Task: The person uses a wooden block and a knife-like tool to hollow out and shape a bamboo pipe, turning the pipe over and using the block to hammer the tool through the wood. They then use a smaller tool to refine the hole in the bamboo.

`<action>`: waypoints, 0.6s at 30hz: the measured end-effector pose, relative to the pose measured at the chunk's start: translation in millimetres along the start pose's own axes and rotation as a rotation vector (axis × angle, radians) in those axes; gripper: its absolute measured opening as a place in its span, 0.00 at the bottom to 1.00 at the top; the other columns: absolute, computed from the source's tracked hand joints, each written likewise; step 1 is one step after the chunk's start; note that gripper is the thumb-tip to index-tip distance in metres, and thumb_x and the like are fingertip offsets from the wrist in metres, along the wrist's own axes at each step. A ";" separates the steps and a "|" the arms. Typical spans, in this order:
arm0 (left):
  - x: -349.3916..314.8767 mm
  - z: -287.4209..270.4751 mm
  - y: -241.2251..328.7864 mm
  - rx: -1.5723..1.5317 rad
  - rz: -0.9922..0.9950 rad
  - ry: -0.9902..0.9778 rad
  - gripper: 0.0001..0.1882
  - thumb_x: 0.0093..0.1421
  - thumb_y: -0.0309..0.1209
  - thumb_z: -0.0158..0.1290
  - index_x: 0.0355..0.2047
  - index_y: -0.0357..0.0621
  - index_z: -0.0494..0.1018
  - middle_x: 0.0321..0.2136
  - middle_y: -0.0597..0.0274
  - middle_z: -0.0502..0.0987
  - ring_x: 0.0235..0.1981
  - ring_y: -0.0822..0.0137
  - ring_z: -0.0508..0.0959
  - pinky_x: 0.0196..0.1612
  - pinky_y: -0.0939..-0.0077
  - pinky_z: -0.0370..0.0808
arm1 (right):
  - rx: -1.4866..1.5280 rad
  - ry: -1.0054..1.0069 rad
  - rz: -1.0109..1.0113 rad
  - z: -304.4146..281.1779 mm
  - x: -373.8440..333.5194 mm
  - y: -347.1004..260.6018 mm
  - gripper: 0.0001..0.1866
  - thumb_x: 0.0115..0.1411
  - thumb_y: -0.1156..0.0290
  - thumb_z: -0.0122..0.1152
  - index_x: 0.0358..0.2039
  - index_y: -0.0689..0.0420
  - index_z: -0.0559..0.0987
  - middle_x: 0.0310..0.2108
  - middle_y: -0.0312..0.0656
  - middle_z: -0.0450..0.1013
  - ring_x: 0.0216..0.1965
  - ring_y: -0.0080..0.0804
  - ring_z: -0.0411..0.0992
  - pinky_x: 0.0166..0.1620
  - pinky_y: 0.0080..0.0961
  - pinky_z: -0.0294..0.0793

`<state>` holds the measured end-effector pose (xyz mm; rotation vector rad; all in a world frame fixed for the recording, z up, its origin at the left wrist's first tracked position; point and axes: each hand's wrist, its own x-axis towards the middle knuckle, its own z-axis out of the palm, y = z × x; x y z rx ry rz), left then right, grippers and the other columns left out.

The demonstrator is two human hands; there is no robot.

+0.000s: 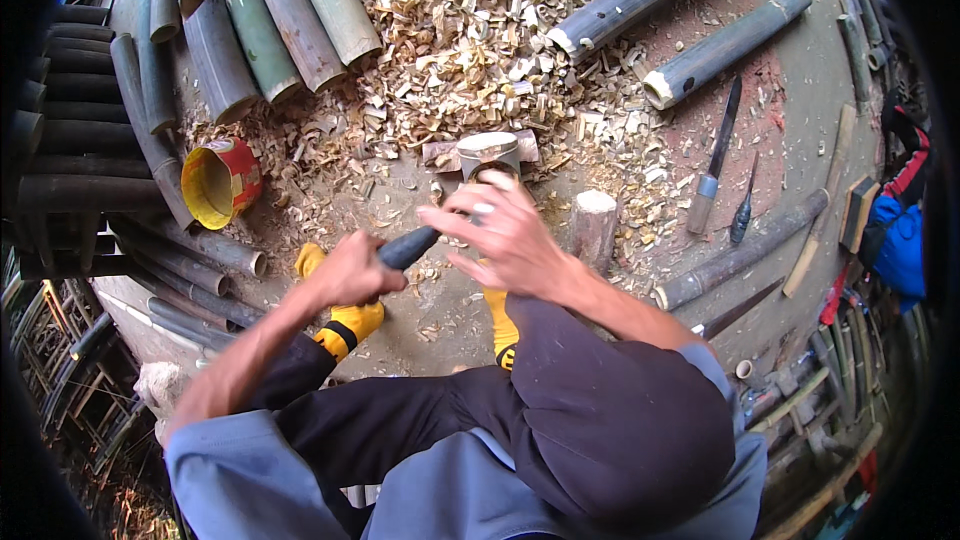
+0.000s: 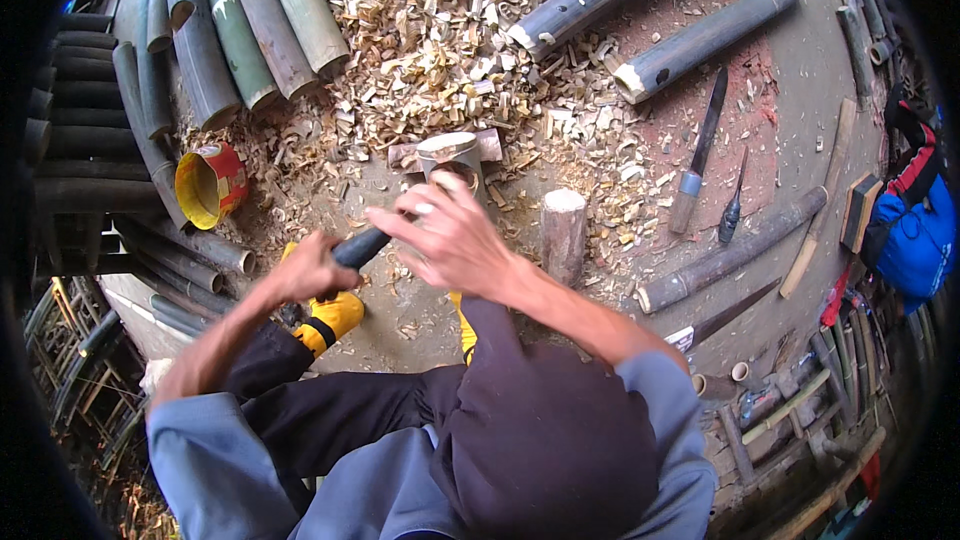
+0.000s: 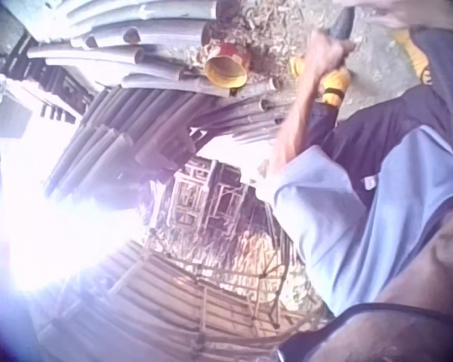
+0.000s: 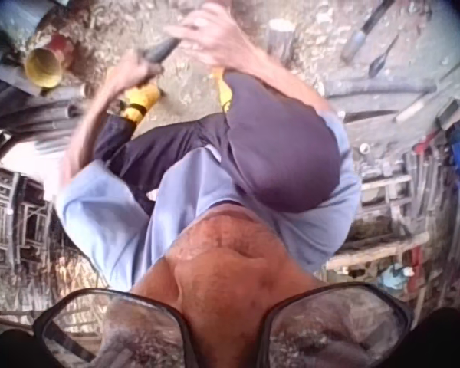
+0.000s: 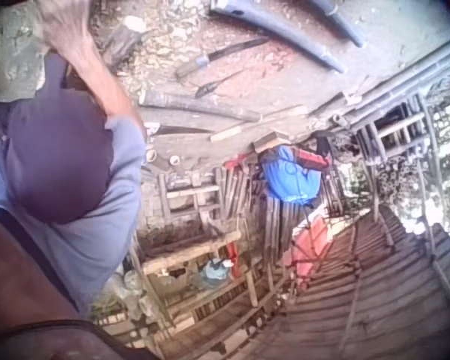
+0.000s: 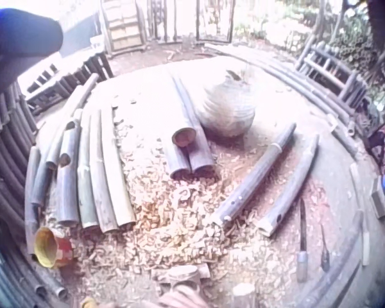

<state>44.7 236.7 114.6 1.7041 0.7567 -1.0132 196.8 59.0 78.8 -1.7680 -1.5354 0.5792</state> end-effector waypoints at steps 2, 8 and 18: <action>-25.7 21.0 7.5 -0.392 -0.108 0.174 0.23 0.45 0.36 0.59 0.37 0.30 0.71 0.16 0.54 0.73 0.18 0.61 0.75 0.23 0.69 0.72 | 0.207 0.149 0.198 -28.4 -21.4 -11.8 0.38 0.43 0.66 0.68 0.56 0.56 0.64 0.45 0.43 0.66 0.48 0.37 0.67 0.53 0.37 0.63; 1.6 120.1 64.7 -0.004 0.676 0.562 0.41 0.42 0.44 0.67 0.49 0.30 0.63 0.44 0.46 0.69 0.45 0.61 0.70 0.44 0.67 0.71 | 0.830 0.298 0.767 -20.2 -80.0 -21.2 0.31 0.51 0.64 0.60 0.53 0.64 0.63 0.39 0.47 0.71 0.40 0.37 0.72 0.44 0.30 0.72; 130.5 147.3 80.4 -0.884 0.218 0.044 0.12 0.55 0.30 0.50 0.31 0.31 0.73 0.30 0.52 0.77 0.34 0.66 0.77 0.43 0.67 0.76 | -0.059 0.121 0.740 -12.1 -129.9 31.1 0.19 0.40 0.73 0.62 0.37 0.57 0.73 0.24 0.43 0.72 0.25 0.39 0.74 0.29 0.36 0.74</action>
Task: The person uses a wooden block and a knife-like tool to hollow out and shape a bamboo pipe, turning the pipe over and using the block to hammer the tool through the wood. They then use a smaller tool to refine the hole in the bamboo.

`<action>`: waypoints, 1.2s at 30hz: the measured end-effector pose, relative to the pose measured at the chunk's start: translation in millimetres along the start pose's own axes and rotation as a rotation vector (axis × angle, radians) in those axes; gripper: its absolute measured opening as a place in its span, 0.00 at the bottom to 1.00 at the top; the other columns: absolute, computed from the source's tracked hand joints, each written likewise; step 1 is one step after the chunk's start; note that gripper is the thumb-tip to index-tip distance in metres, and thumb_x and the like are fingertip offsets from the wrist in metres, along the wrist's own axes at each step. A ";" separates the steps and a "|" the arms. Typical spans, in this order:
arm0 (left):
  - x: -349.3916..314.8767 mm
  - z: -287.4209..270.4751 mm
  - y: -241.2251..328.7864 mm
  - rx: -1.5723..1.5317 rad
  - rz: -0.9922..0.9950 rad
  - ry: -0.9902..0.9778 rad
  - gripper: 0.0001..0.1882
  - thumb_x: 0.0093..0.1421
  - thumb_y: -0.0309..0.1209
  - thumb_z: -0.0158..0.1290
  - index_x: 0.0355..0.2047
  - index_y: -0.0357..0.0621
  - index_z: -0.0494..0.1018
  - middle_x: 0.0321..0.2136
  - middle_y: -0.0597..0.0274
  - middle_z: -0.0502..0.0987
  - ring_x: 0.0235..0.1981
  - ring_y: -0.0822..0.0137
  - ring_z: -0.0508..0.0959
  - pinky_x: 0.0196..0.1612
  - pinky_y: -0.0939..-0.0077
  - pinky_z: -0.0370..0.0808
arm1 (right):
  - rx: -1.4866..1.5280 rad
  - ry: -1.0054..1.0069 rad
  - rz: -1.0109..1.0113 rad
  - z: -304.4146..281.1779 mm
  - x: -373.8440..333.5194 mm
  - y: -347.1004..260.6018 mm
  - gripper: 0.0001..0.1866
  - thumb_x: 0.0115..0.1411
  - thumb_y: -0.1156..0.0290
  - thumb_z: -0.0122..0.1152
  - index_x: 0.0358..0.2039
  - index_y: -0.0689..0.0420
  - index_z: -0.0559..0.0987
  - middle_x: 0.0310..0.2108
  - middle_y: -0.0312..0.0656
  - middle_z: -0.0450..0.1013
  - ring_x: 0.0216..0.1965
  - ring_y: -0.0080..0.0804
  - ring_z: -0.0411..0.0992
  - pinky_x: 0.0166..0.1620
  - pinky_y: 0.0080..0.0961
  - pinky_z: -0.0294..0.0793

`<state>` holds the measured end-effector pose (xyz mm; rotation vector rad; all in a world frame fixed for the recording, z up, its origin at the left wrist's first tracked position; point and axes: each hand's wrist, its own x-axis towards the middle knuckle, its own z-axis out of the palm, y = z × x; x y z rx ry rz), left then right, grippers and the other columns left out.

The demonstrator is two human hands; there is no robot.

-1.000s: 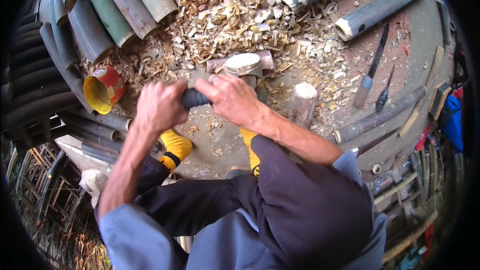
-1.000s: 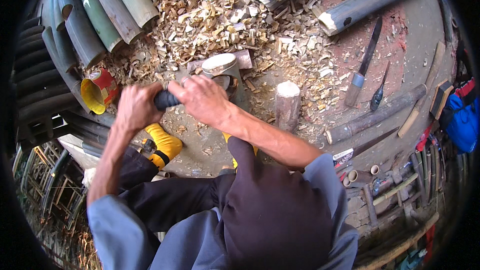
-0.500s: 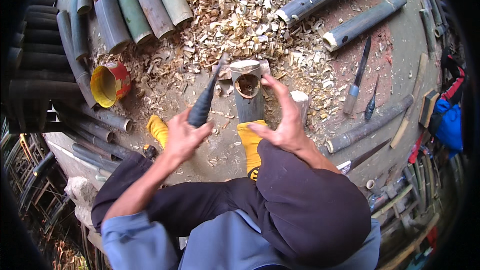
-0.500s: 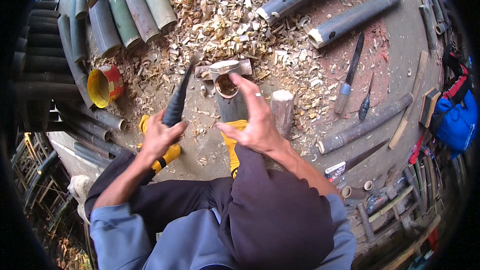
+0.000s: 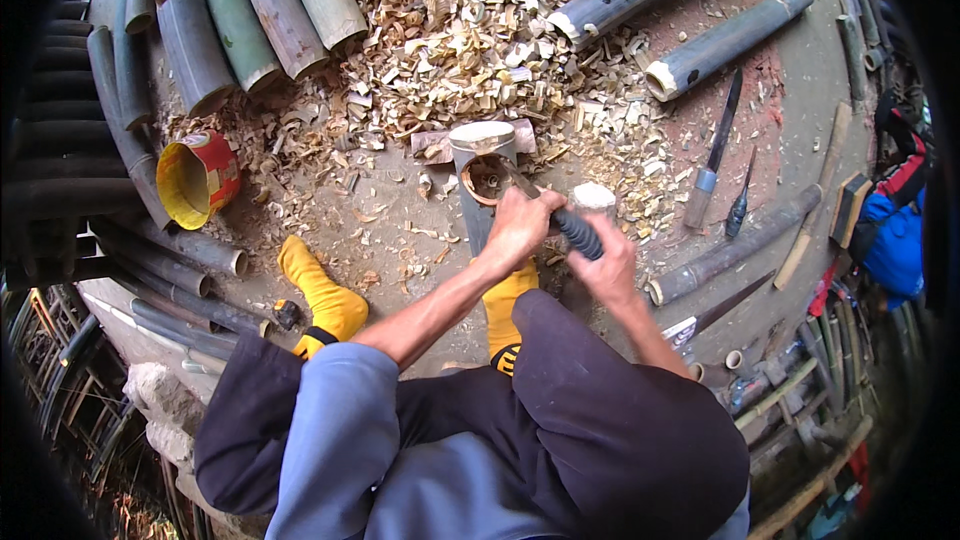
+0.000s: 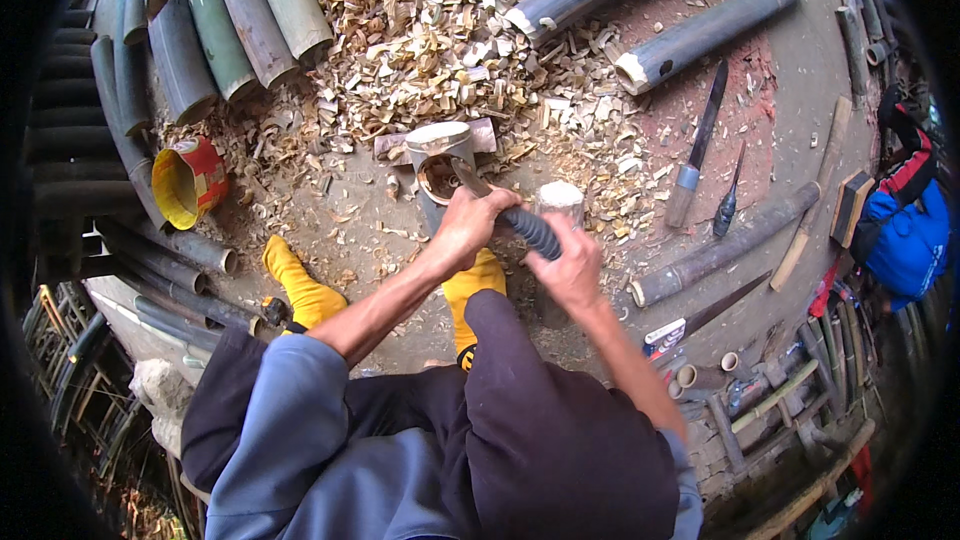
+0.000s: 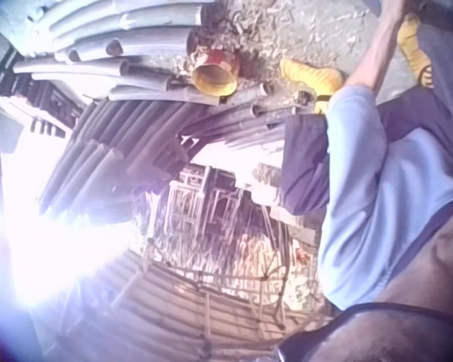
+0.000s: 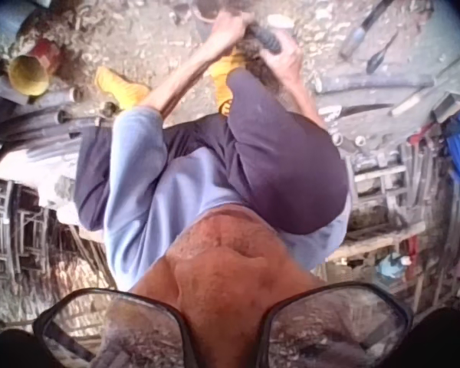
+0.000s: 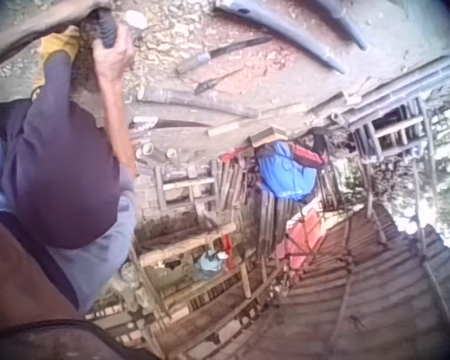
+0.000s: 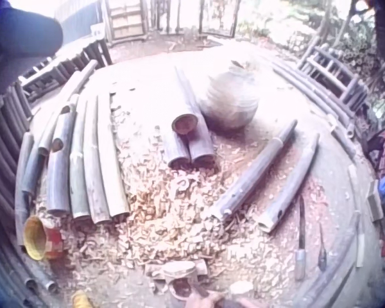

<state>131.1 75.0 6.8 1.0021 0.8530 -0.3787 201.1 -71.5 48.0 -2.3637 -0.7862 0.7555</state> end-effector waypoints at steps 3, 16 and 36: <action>0.3 9.4 16.0 -0.059 0.193 0.105 0.09 0.57 0.27 0.47 0.28 0.33 0.73 0.30 0.53 0.77 0.35 0.66 0.78 0.41 0.69 0.78 | -0.170 -0.183 -0.217 -41.1 44.2 -0.5 0.19 0.38 0.73 0.65 0.34 0.55 0.73 0.24 0.42 0.72 0.24 0.37 0.73 0.28 0.35 0.75; -1.5 -11.3 28.8 -1.506 0.118 -0.133 0.12 0.64 0.32 0.45 0.42 0.36 0.71 0.46 0.51 0.73 0.51 0.59 0.72 0.53 0.64 0.72 | -0.707 -0.054 -0.797 -63.4 145.7 -78.3 0.05 0.48 0.69 0.61 0.26 0.53 0.77 0.23 0.36 0.74 0.29 0.28 0.71 0.33 0.26 0.69; -5.0 2.6 35.6 -1.704 0.209 -0.186 0.17 0.62 0.27 0.47 0.51 0.38 0.64 0.56 0.52 0.64 0.59 0.60 0.63 0.64 0.64 0.58 | -0.814 -0.270 -0.961 -72.8 168.5 -77.3 0.06 0.48 0.71 0.62 0.29 0.51 0.76 0.26 0.37 0.75 0.30 0.27 0.71 0.34 0.29 0.71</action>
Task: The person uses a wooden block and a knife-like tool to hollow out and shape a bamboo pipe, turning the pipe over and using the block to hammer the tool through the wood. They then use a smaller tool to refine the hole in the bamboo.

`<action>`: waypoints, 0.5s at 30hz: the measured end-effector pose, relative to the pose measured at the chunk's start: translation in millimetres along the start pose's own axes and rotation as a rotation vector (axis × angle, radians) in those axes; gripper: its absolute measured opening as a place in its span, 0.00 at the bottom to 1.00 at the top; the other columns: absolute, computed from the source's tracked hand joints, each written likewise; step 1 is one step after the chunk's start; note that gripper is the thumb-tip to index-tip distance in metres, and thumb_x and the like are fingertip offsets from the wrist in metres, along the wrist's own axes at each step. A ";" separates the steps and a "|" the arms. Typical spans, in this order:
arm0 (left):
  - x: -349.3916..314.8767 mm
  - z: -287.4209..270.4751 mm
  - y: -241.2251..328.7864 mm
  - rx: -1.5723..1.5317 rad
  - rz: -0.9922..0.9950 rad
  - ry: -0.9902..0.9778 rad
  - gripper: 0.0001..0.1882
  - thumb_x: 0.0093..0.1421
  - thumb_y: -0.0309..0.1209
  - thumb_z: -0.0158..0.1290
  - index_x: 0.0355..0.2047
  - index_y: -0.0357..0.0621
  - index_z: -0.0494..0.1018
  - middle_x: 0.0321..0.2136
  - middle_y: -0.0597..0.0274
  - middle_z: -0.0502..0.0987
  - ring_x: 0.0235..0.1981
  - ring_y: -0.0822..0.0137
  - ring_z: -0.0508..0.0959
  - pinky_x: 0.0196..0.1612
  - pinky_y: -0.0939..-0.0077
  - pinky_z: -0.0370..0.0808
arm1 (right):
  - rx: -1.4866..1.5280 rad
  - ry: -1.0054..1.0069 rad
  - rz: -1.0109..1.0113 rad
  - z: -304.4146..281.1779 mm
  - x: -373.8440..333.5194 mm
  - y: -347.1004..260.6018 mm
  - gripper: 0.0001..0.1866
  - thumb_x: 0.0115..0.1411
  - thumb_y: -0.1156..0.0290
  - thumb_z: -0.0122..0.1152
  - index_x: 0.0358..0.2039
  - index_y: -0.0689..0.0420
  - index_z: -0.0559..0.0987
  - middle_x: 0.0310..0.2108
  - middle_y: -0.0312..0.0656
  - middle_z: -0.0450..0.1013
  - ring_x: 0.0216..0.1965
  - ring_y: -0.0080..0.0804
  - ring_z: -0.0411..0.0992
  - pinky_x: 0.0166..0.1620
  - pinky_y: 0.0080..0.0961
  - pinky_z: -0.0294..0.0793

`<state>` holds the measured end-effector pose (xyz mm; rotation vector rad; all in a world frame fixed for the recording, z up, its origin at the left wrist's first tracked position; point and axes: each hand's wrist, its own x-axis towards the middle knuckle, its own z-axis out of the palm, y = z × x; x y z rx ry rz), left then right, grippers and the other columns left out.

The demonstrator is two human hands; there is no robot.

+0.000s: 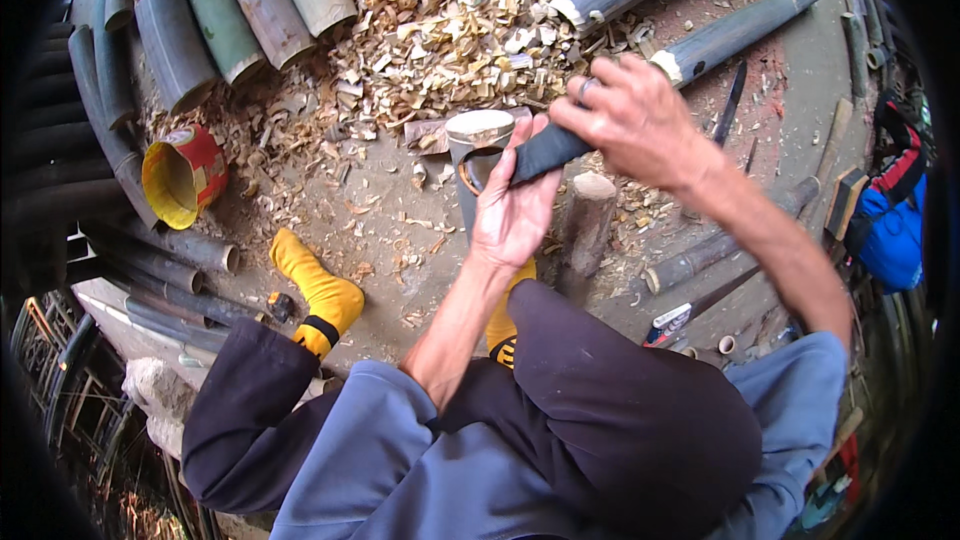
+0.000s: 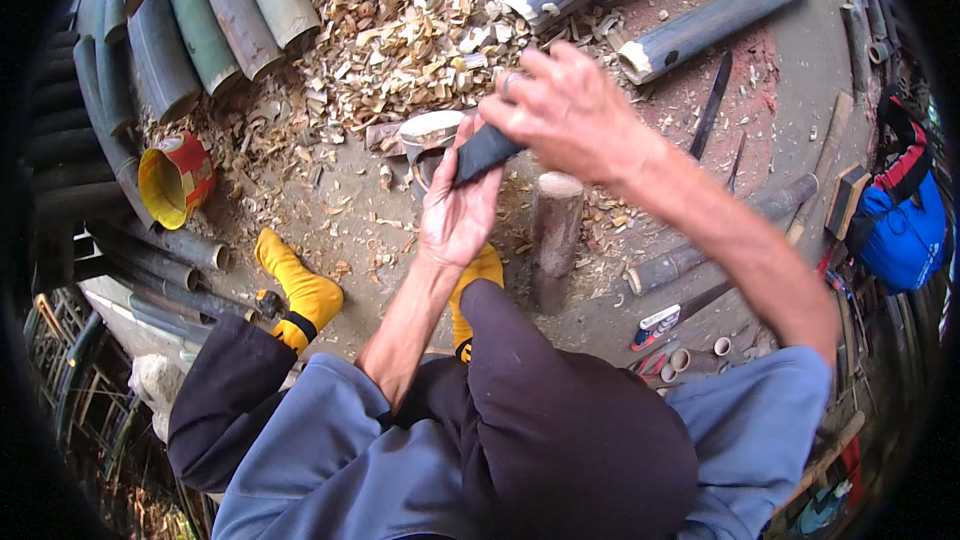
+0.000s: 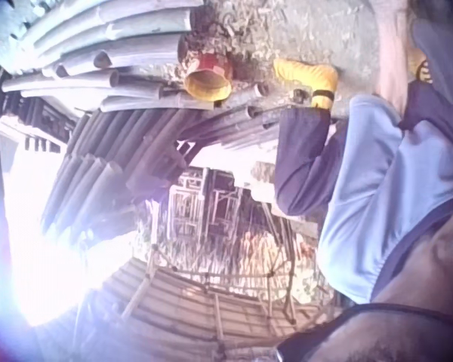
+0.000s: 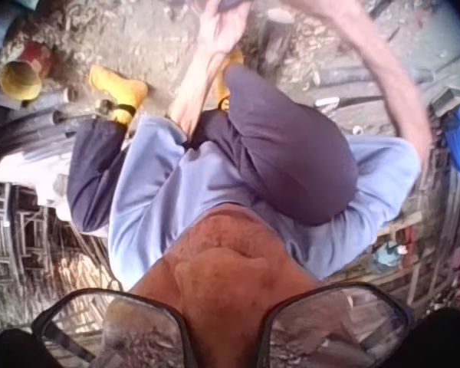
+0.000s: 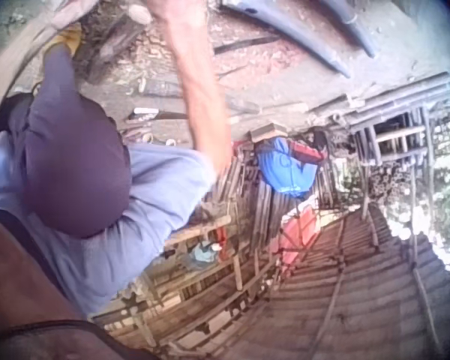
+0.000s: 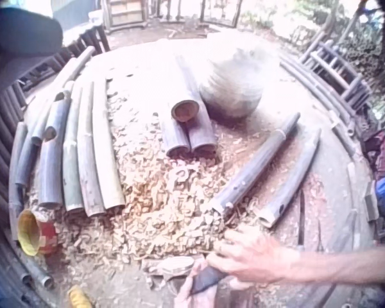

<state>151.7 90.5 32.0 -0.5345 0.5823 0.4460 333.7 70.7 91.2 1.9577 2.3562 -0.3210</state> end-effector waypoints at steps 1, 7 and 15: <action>3.7 0.0 -8.2 -0.054 0.039 -0.020 0.17 0.62 0.27 0.46 0.51 0.38 0.64 0.55 0.53 0.64 0.59 0.61 0.63 0.65 0.64 0.57 | 0.019 -0.004 -0.088 1.7 4.5 15.8 0.10 0.43 0.72 0.64 0.29 0.52 0.76 0.26 0.38 0.75 0.31 0.30 0.72 0.33 0.30 0.71; 8.1 6.8 -36.7 -0.087 0.080 0.382 0.13 0.64 0.29 0.43 0.46 0.32 0.66 0.47 0.51 0.71 0.51 0.58 0.72 0.58 0.66 0.68 | 0.308 -0.372 -0.023 24.5 11.1 49.7 0.15 0.29 0.73 0.60 0.25 0.53 0.76 0.18 0.43 0.72 0.25 0.45 0.72 0.28 0.39 0.69; -4.3 8.1 -10.6 0.551 -0.242 0.690 0.13 0.64 0.31 0.38 0.38 0.30 0.65 0.44 0.39 0.68 0.45 0.52 0.72 0.54 0.65 0.71 | 0.889 -0.567 0.532 61.3 -71.4 -22.9 0.11 0.34 0.68 0.60 0.23 0.55 0.77 0.13 0.43 0.71 0.19 0.40 0.73 0.26 0.35 0.75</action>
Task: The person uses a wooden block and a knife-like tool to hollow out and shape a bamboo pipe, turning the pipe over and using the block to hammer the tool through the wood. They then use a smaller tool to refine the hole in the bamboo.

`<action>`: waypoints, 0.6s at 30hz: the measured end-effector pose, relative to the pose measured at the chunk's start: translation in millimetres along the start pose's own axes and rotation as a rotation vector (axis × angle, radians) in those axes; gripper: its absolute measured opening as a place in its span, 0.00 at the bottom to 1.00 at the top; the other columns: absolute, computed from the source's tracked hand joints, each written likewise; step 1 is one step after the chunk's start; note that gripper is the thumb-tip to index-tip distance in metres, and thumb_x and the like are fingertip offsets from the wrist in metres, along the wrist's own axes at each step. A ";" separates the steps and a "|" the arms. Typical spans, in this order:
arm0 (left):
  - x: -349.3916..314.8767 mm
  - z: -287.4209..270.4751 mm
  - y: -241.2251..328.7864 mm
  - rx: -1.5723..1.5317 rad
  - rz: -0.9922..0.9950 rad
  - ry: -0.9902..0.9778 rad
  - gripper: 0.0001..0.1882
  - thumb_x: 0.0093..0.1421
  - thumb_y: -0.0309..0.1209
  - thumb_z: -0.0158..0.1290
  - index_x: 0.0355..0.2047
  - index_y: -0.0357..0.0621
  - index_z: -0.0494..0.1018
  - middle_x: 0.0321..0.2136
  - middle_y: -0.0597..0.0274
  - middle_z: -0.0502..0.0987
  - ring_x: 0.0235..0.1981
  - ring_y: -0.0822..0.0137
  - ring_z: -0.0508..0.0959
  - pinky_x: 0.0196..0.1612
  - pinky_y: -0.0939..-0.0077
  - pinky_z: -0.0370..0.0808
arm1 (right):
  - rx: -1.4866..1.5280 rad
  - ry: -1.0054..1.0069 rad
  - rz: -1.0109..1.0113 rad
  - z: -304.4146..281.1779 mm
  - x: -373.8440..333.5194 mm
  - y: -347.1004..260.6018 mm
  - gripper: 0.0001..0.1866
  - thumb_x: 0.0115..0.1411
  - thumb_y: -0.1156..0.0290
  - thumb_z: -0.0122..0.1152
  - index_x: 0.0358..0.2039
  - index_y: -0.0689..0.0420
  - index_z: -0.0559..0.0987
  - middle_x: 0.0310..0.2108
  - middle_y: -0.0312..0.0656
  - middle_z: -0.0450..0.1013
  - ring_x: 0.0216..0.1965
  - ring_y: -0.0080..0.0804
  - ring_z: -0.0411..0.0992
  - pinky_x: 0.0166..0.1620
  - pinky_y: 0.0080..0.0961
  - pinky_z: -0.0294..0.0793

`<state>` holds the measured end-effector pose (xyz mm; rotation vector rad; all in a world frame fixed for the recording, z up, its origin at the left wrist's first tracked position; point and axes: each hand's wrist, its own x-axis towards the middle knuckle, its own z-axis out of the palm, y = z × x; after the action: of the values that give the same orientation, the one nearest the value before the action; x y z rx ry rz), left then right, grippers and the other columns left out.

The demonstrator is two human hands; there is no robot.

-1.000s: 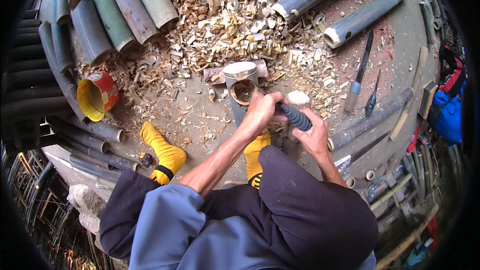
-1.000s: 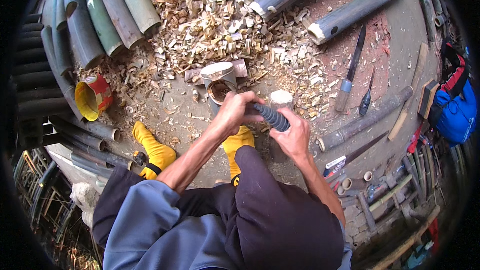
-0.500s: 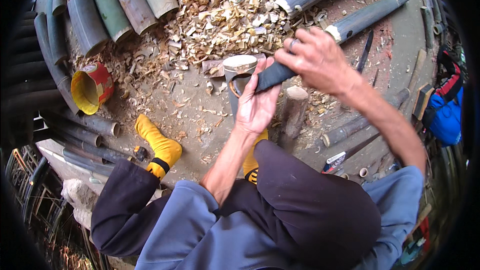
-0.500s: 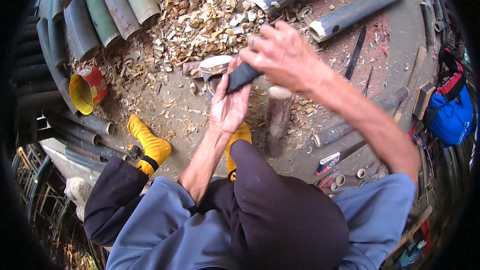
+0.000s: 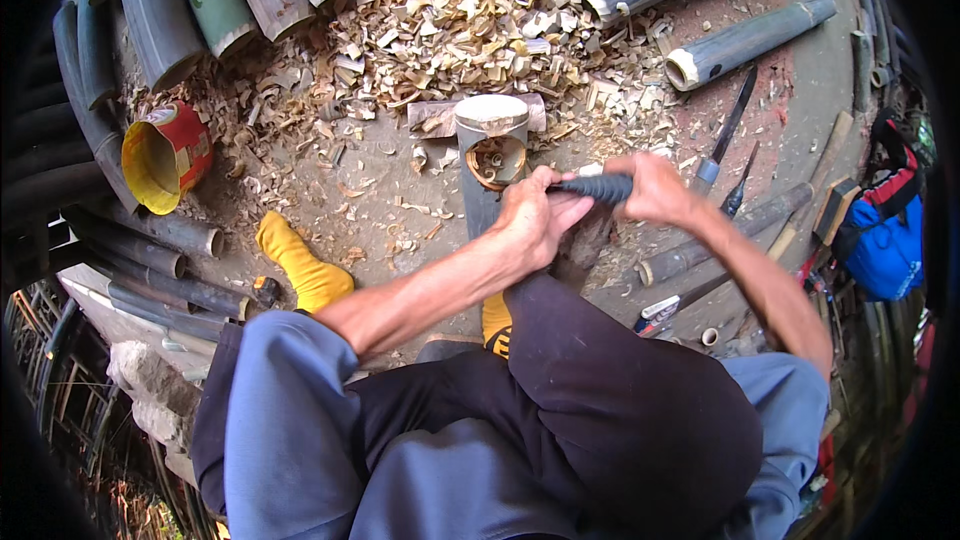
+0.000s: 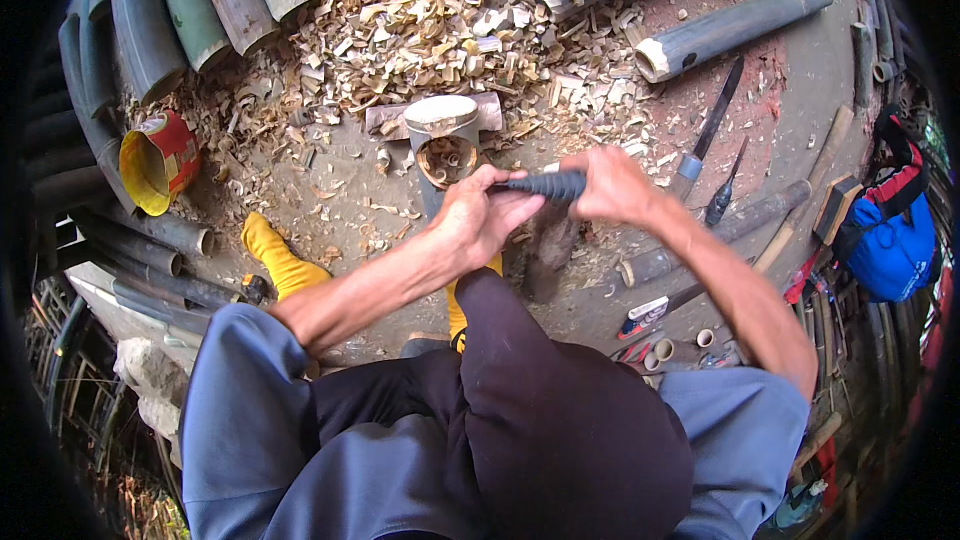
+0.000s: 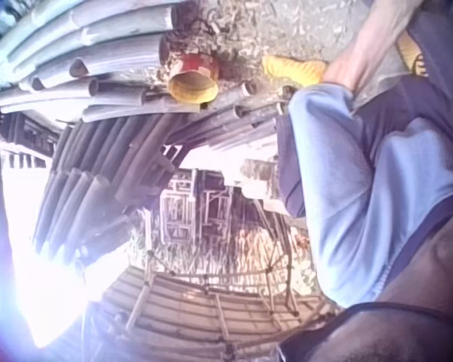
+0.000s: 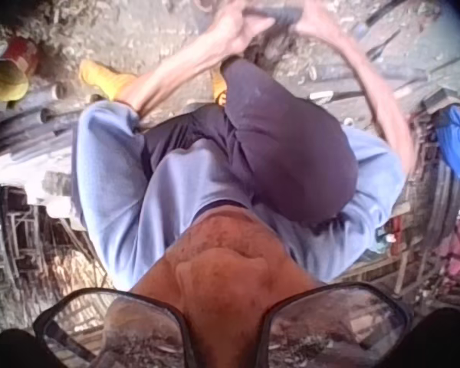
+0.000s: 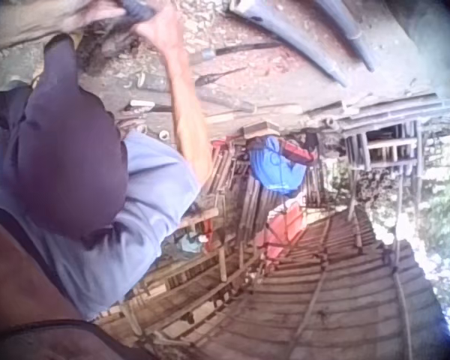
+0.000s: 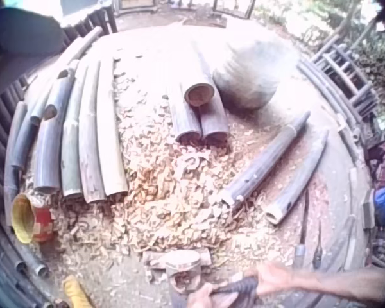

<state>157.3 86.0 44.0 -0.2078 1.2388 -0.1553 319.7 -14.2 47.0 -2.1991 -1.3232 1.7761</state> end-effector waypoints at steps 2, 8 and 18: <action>-7.1 -14.7 15.3 0.270 -0.108 0.012 0.14 0.62 0.31 0.40 0.38 0.30 0.64 0.43 0.36 0.69 0.44 0.50 0.73 0.51 0.64 0.74 | 0.248 0.062 0.126 33.6 -20.1 -20.8 0.11 0.35 0.68 0.61 0.23 0.57 0.76 0.15 0.45 0.72 0.21 0.40 0.75 0.29 0.35 0.76; -28.9 -26.7 58.2 1.035 -0.277 0.150 0.14 0.61 0.34 0.42 0.30 0.35 0.71 0.28 0.50 0.77 0.28 0.64 0.79 0.30 0.75 0.82 | 0.678 0.172 0.209 111.9 -43.7 -110.0 0.22 0.47 0.68 0.59 0.42 0.64 0.67 0.23 0.56 0.74 0.26 0.49 0.75 0.32 0.38 0.75; -14.9 -15.7 -26.6 -0.208 0.182 -0.471 0.16 0.64 0.34 0.43 0.48 0.37 0.64 0.49 0.53 0.69 0.52 0.60 0.70 0.57 0.65 0.68 | -0.613 0.127 -0.469 -50.6 -27.0 -41.8 0.19 0.39 0.78 0.60 0.35 0.56 0.68 0.23 0.45 0.73 0.22 0.44 0.73 0.22 0.36 0.75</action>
<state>137.5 62.5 59.2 -0.2915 0.7967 0.1741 336.4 19.8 107.0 -1.9168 -2.3363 1.1431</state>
